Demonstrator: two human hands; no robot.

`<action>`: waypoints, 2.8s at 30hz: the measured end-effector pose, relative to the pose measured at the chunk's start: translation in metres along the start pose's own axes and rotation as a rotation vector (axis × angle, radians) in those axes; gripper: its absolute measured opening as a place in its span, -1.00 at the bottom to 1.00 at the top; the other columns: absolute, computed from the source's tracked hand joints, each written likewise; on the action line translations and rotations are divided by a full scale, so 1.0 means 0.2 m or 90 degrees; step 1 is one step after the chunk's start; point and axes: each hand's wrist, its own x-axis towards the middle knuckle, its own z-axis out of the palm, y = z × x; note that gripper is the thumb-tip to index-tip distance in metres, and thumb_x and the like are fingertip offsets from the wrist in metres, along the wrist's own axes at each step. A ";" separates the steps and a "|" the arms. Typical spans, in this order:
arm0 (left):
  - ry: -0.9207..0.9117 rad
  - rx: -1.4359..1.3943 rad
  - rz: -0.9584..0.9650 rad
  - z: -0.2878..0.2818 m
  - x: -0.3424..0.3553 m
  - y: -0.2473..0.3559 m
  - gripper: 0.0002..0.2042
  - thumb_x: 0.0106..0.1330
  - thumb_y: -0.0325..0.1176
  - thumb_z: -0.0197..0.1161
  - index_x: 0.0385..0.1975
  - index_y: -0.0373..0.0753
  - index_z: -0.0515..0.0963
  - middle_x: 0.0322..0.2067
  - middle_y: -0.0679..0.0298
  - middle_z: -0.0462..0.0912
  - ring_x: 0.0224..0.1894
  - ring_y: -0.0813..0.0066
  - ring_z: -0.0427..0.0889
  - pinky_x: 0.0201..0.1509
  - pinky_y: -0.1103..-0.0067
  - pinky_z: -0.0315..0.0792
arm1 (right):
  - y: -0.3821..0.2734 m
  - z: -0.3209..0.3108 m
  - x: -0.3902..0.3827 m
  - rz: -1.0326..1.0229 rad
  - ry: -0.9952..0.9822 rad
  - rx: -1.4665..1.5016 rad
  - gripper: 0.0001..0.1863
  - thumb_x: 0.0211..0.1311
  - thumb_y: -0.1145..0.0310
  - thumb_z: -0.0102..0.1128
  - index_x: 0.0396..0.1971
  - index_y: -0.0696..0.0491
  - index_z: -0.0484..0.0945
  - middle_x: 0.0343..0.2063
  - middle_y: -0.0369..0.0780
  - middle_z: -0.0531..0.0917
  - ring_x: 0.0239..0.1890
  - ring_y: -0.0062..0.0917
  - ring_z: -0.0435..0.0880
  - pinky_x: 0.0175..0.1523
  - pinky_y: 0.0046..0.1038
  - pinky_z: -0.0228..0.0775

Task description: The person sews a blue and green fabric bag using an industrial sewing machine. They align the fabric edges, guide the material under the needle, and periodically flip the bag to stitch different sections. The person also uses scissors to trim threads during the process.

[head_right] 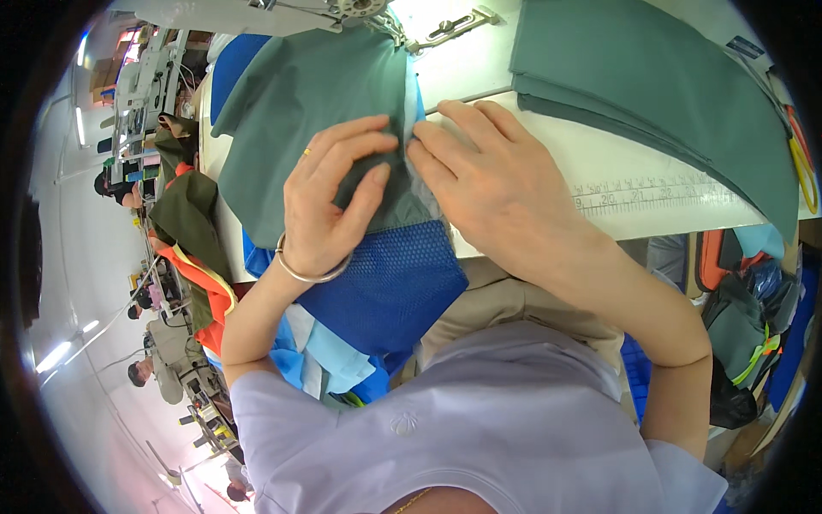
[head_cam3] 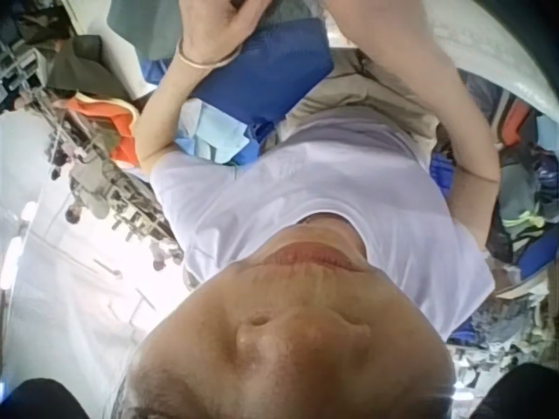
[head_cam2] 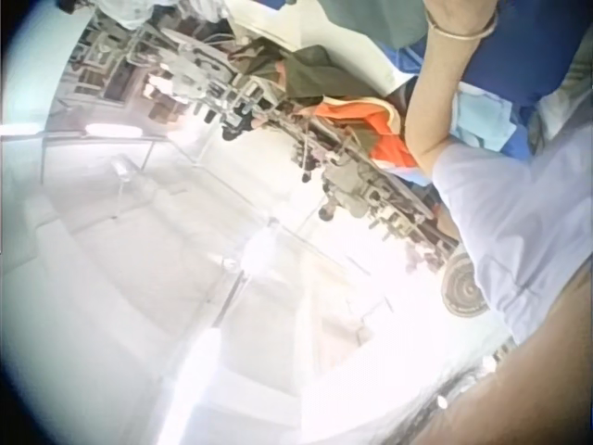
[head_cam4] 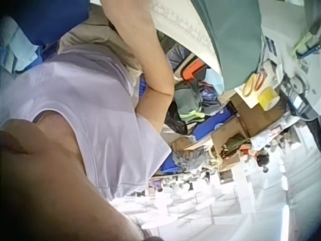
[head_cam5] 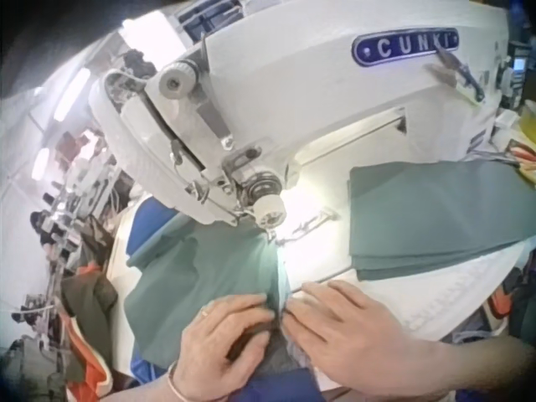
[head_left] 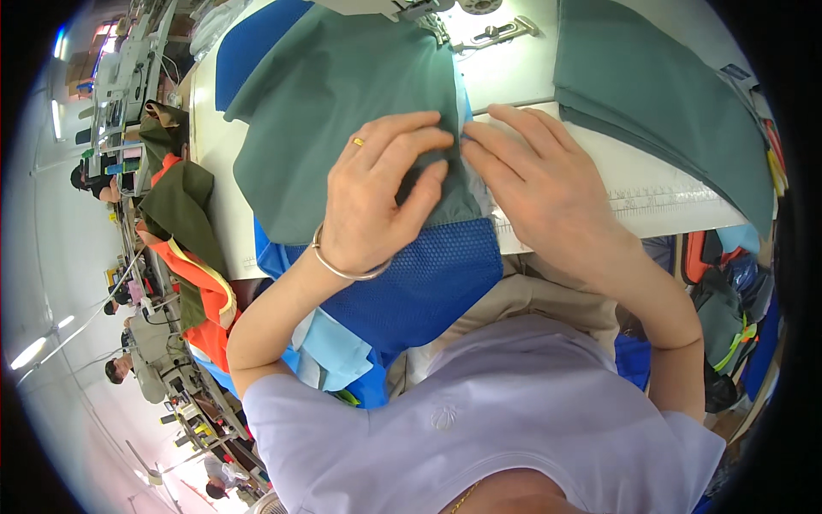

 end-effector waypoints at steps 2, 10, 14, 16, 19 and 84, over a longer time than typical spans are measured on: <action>0.005 0.014 0.002 0.01 0.00 -0.02 -0.74 0.18 -0.63 0.28 -0.14 -0.25 0.68 -0.11 0.18 0.71 -0.19 0.26 0.70 -0.07 0.46 0.56 | 0.00 0.01 -0.01 0.010 0.020 0.016 -0.61 0.02 0.47 0.27 -0.08 0.20 0.64 -0.06 -0.18 0.61 0.11 -0.30 0.56 0.21 -0.31 0.47; -0.066 0.140 0.180 0.03 0.10 -0.14 -0.68 0.00 -0.53 0.42 -0.18 -0.12 0.72 -0.25 0.39 0.70 -0.36 0.39 0.65 -0.31 0.48 0.55 | 0.03 -0.02 -0.03 -0.014 -0.007 0.025 -0.59 -0.01 0.51 0.26 -0.07 0.22 0.63 -0.06 -0.17 0.63 0.07 -0.28 0.60 0.17 -0.30 0.51; -0.051 0.157 0.209 0.04 0.11 -0.16 -0.69 -0.02 -0.49 0.43 -0.21 -0.09 0.73 -0.26 0.42 0.70 -0.39 0.43 0.63 -0.36 0.52 0.52 | 0.03 0.00 -0.04 0.012 0.018 0.058 -0.62 -0.03 0.53 0.25 -0.12 0.25 0.64 -0.08 -0.15 0.65 0.08 -0.27 0.60 0.17 -0.30 0.52; -0.051 0.165 0.214 0.03 0.12 -0.16 -0.69 -0.02 -0.49 0.42 -0.21 -0.08 0.73 -0.26 0.43 0.70 -0.41 0.43 0.62 -0.38 0.54 0.52 | 0.03 0.00 -0.04 0.017 0.022 0.065 -0.63 -0.03 0.53 0.25 -0.13 0.26 0.65 -0.09 -0.14 0.66 0.08 -0.27 0.61 0.17 -0.30 0.52; -0.062 0.175 0.250 0.02 0.15 -0.18 -0.68 -0.02 -0.48 0.40 -0.20 -0.06 0.73 -0.25 0.43 0.69 -0.42 0.44 0.61 -0.42 0.56 0.51 | 0.03 -0.01 -0.03 0.011 0.014 0.060 -0.64 -0.04 0.54 0.25 -0.15 0.26 0.65 -0.10 -0.15 0.66 0.08 -0.28 0.61 0.17 -0.30 0.52; -0.077 0.045 0.118 0.06 -0.02 -0.06 -0.64 0.17 -0.57 0.31 0.01 -0.22 0.66 0.13 0.18 0.65 0.19 0.11 0.60 0.28 0.18 0.46 | -0.07 -0.13 -0.12 -0.031 -0.104 0.083 -0.61 0.03 0.46 0.31 -0.08 0.21 0.62 0.01 -0.08 0.61 0.11 -0.20 0.57 0.20 -0.17 0.48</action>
